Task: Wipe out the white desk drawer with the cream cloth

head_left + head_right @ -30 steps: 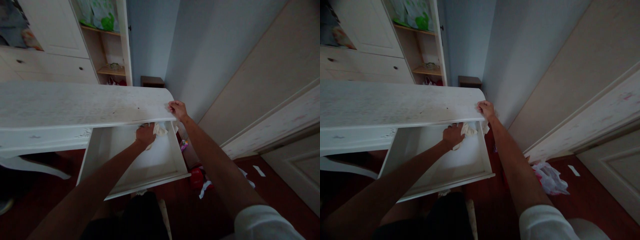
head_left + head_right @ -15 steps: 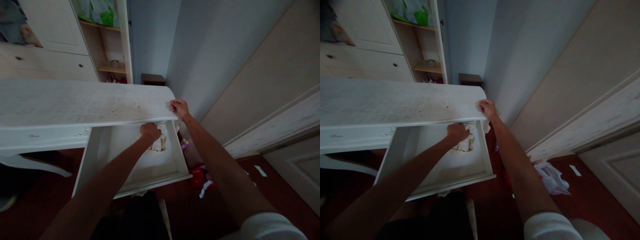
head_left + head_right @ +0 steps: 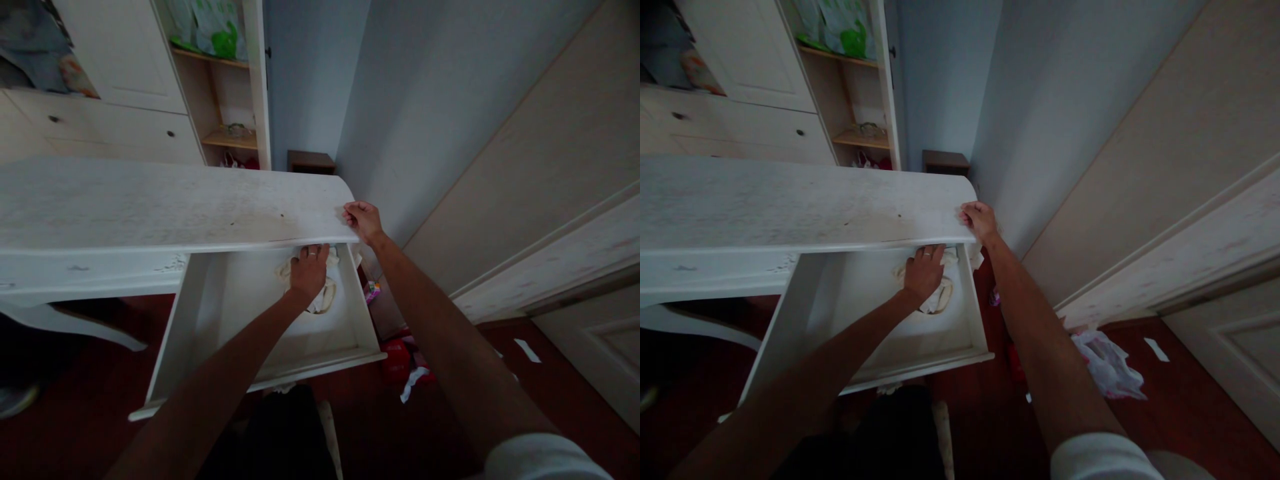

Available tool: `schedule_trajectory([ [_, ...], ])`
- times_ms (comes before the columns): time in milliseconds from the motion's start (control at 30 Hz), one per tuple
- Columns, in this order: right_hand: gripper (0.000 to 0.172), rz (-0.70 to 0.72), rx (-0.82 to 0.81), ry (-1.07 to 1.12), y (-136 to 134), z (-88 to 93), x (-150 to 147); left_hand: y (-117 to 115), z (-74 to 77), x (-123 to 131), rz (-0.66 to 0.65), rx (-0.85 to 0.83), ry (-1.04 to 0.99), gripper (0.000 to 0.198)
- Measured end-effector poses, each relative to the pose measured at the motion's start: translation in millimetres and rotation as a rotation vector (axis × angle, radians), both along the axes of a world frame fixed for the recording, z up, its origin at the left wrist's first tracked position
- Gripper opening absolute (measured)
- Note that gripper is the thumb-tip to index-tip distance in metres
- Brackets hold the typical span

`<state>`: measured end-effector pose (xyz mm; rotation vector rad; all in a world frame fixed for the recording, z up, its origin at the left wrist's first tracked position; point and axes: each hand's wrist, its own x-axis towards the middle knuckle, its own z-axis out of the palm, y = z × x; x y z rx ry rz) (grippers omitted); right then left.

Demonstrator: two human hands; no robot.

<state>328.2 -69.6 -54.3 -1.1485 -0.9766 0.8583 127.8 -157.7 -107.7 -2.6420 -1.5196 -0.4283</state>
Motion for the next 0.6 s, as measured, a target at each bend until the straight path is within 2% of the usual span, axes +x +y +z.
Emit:
schedule_trajectory([
  [100, 0.022, 0.007, 0.003, -0.003, 0.5, -1.2, 0.8, 4.8, -1.3, -0.8, -0.247, 0.037, 0.105, 0.043],
  [200, 0.025, 0.014, 0.003, -0.022, 0.8, -1.7, 1.0, 12.5, 4.2, 2.3, -0.347, -0.013, 0.207, 0.042],
  [367, 0.026, 0.028, 0.010, -0.034, 0.9, -1.8, 1.9, 20.4, 18.6, 14.0, -0.395, -0.083, 0.342, 0.053],
  [600, 0.030, 0.047, 0.005, -0.038, 0.5, -0.4, 2.9, 25.3, 25.2, 31.0, -0.299, -0.183, 0.377, 0.054],
])
